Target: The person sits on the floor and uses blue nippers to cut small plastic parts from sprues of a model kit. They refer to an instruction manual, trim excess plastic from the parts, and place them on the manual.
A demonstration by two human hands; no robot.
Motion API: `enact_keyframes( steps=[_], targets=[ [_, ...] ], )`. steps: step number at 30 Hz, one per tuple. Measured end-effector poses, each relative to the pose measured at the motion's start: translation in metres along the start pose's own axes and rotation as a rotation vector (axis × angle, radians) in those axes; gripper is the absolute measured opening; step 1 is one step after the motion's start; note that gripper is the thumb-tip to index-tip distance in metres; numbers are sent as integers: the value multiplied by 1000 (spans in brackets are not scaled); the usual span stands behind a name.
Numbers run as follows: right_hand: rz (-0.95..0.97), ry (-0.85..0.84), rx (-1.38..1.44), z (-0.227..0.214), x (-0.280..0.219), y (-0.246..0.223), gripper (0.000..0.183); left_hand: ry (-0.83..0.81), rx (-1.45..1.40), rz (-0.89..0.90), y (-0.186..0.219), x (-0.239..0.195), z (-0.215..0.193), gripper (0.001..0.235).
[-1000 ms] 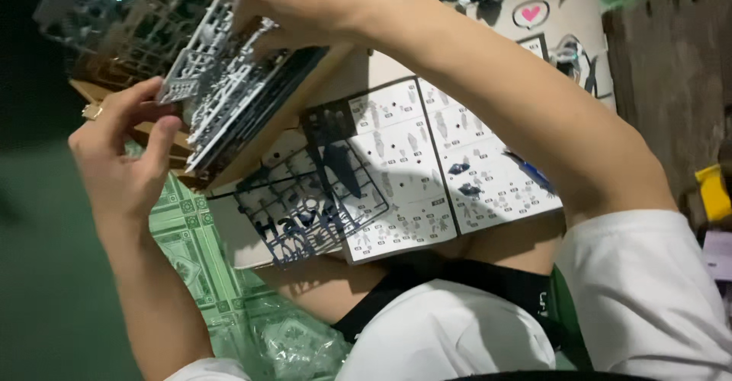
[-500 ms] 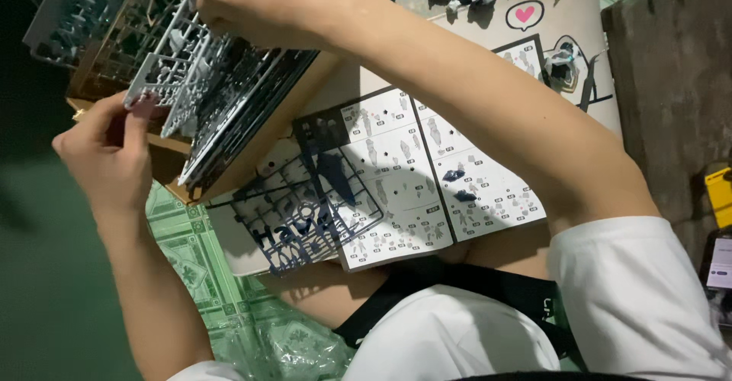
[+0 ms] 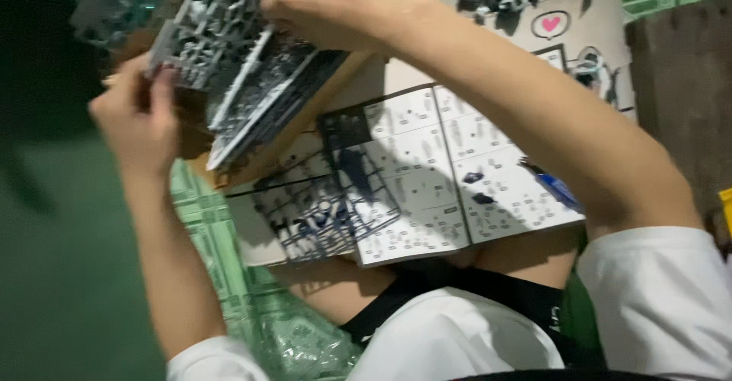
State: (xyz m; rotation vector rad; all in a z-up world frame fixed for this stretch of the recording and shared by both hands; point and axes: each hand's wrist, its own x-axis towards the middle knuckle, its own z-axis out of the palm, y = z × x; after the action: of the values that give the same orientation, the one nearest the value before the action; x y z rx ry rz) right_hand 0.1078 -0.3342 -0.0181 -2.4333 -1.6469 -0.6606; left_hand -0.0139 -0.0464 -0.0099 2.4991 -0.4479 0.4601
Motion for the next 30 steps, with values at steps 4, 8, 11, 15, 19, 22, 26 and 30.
enact_keyframes(
  steps=[4,8,11,15,19,22,26,30],
  targets=[
    [-71,52,-109,0,2,9,21,72,44,7,-12,1,1,10],
    [16,-126,103,-12,17,6,17,105,-107,-121,0,1,-6,11],
    [58,-80,256,-18,25,5,16,15,-187,-173,0,0,-8,16],
    [89,-63,365,-21,38,5,12,-26,-233,-195,-5,-3,-11,23],
    [111,-37,403,-17,41,7,12,-172,-293,-279,-8,-2,-16,40],
    [103,6,425,-19,45,5,13,-293,-290,-380,13,5,-35,53],
    [161,-11,476,-4,39,7,12,-224,-243,-374,1,5,-15,38],
    [257,157,298,11,31,16,36,68,-171,-200,-25,0,10,34]
  ],
)
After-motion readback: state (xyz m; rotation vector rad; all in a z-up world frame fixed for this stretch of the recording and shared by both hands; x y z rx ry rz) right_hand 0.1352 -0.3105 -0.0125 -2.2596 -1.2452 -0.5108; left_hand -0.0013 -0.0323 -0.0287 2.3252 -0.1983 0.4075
